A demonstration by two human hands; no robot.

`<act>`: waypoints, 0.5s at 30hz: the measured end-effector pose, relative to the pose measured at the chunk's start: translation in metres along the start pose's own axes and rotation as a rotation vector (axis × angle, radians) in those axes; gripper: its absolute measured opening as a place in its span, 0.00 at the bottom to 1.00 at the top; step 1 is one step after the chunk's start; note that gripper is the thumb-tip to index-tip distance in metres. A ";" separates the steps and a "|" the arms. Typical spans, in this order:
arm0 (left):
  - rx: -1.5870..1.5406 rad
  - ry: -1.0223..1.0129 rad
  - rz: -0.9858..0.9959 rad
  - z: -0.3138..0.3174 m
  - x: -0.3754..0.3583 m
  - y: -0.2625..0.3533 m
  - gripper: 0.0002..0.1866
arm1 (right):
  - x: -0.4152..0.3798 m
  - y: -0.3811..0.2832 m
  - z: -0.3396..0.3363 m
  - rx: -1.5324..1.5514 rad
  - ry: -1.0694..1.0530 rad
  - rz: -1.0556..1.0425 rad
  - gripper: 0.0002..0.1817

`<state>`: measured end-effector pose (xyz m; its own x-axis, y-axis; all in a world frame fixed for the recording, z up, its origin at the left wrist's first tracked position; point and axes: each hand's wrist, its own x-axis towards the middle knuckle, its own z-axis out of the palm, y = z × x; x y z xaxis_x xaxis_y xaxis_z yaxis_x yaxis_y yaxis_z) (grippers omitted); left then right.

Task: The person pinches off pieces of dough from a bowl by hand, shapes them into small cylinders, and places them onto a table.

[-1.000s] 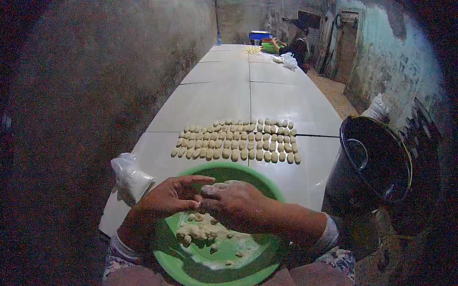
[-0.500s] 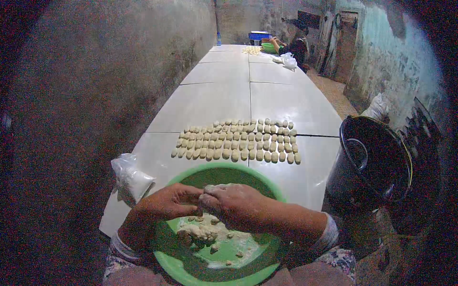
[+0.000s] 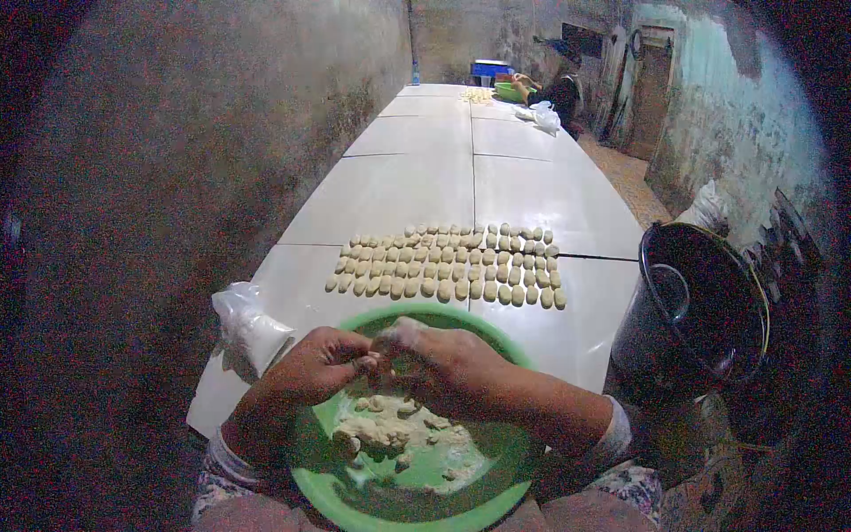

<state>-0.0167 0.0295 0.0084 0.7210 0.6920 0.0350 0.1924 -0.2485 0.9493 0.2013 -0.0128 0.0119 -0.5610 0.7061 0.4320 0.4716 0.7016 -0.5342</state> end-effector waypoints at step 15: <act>-0.171 -0.122 -0.159 -0.003 -0.001 0.007 0.04 | 0.001 -0.006 -0.006 -0.105 -0.053 -0.208 0.08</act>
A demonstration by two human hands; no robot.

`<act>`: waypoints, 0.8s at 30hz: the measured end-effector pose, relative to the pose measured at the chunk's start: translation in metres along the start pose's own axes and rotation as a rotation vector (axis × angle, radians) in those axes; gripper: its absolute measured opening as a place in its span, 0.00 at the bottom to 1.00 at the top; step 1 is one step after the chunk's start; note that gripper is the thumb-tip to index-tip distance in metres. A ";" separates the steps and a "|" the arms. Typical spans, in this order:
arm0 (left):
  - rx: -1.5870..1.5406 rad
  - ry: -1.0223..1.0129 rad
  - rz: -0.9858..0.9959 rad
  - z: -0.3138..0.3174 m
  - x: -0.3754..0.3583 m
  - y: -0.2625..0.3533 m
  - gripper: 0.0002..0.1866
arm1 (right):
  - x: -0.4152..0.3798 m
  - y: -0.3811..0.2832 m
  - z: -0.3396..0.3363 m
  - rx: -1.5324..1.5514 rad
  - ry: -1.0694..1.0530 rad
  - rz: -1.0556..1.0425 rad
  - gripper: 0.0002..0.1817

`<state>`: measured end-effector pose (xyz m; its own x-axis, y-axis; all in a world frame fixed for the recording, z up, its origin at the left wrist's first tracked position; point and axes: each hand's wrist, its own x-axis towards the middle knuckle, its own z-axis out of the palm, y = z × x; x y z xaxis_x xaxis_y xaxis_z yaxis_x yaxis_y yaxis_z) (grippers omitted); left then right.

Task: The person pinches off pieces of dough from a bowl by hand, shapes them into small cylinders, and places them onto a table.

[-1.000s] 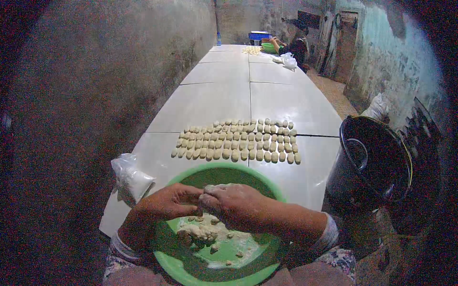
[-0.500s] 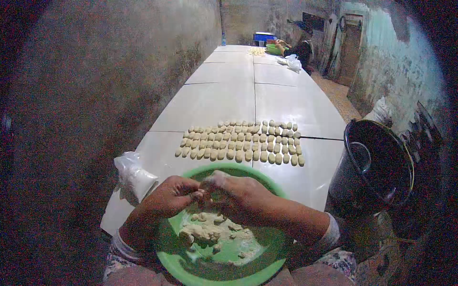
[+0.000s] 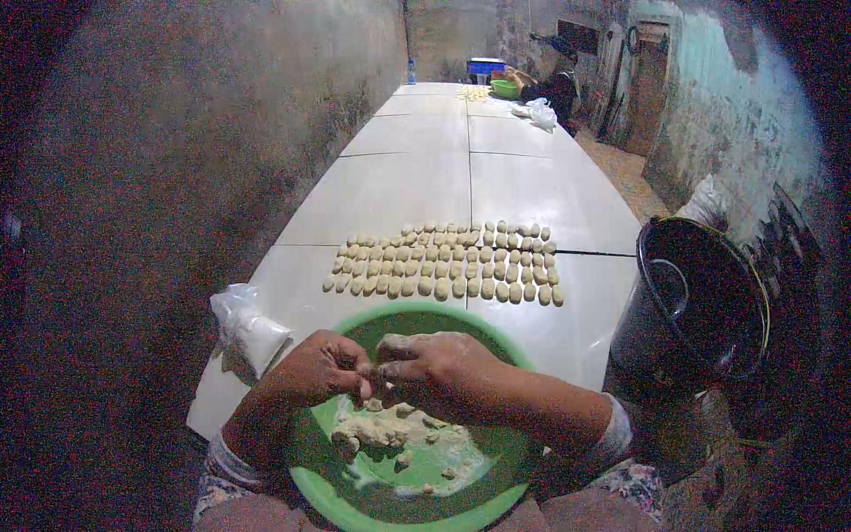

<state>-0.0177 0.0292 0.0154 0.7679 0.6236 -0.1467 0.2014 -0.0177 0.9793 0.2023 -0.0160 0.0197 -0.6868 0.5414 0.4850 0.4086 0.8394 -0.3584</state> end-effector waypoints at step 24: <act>0.180 -0.063 0.176 0.002 0.005 -0.015 0.23 | -0.002 0.006 0.004 0.073 0.128 0.087 0.09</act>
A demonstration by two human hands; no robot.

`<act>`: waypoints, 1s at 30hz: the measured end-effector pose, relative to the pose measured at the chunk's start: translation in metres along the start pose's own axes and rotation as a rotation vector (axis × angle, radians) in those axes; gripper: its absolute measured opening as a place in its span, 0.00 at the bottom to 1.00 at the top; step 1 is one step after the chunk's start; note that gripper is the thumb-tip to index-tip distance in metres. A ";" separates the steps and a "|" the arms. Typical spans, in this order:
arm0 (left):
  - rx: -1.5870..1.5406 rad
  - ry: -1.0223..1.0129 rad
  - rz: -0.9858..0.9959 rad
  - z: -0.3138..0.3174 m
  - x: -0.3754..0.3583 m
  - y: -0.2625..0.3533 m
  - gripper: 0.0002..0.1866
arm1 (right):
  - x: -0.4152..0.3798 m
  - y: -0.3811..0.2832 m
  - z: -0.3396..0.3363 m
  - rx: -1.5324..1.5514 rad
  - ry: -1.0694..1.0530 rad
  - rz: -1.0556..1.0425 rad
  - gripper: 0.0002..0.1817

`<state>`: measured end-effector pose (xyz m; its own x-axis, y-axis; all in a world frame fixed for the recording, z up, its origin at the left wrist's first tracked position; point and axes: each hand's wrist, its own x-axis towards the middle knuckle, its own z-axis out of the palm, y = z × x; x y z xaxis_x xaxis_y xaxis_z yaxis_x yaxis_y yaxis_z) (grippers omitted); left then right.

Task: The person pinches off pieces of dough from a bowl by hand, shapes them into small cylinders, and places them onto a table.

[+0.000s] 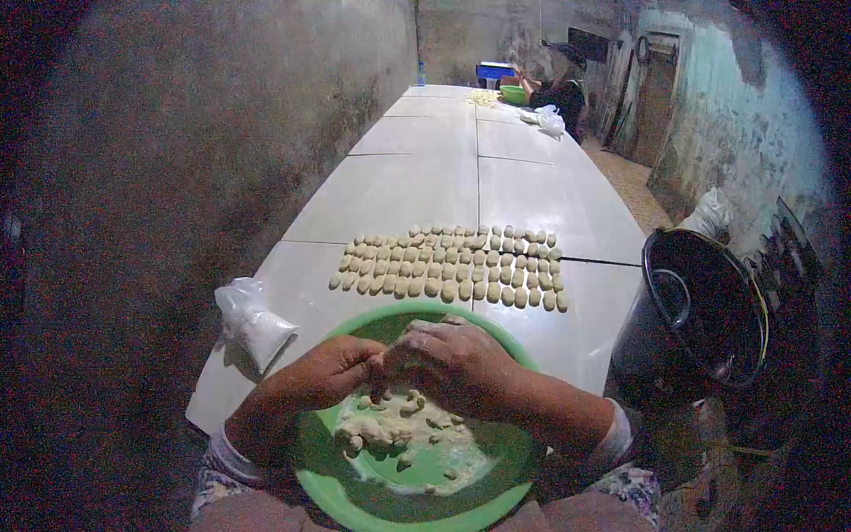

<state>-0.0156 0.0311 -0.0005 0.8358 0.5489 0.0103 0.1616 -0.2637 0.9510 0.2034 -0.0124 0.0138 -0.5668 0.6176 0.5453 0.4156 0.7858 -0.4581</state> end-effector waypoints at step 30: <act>0.087 -0.055 0.054 -0.003 -0.002 0.003 0.20 | 0.000 -0.007 -0.006 -0.261 0.041 -0.001 0.19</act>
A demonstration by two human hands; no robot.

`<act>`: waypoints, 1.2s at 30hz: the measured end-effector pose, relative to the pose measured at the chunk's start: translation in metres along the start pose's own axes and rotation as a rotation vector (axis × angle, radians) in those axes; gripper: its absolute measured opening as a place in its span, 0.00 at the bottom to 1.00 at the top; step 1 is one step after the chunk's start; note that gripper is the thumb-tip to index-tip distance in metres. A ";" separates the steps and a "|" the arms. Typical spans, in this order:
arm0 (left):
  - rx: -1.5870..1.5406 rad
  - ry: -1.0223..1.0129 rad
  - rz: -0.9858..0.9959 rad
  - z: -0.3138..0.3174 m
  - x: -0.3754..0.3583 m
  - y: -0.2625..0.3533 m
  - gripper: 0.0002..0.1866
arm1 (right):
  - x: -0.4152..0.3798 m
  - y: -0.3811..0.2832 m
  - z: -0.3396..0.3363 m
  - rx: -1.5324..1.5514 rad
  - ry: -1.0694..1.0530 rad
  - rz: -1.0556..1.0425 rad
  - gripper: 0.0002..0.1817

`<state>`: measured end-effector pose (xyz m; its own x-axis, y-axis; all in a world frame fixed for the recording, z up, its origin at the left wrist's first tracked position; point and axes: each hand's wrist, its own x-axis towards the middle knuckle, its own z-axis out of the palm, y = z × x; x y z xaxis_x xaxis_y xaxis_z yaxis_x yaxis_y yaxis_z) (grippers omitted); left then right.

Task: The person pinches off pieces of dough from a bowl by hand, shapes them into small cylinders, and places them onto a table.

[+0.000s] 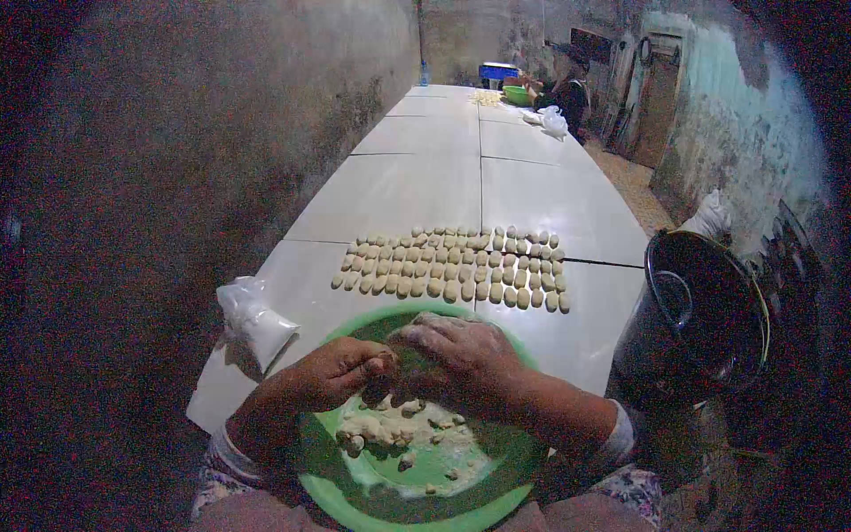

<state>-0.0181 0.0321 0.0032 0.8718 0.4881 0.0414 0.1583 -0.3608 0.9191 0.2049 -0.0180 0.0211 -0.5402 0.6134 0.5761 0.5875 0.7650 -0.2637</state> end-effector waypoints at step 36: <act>0.068 -0.128 0.051 0.001 0.003 0.002 0.16 | -0.005 0.006 0.008 0.379 -0.154 0.011 0.06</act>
<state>-0.0146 0.0323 0.0049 0.9308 0.3641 0.0333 0.1395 -0.4380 0.8881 0.2062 -0.0152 0.0105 -0.6361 0.6223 0.4562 0.3461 0.7585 -0.5521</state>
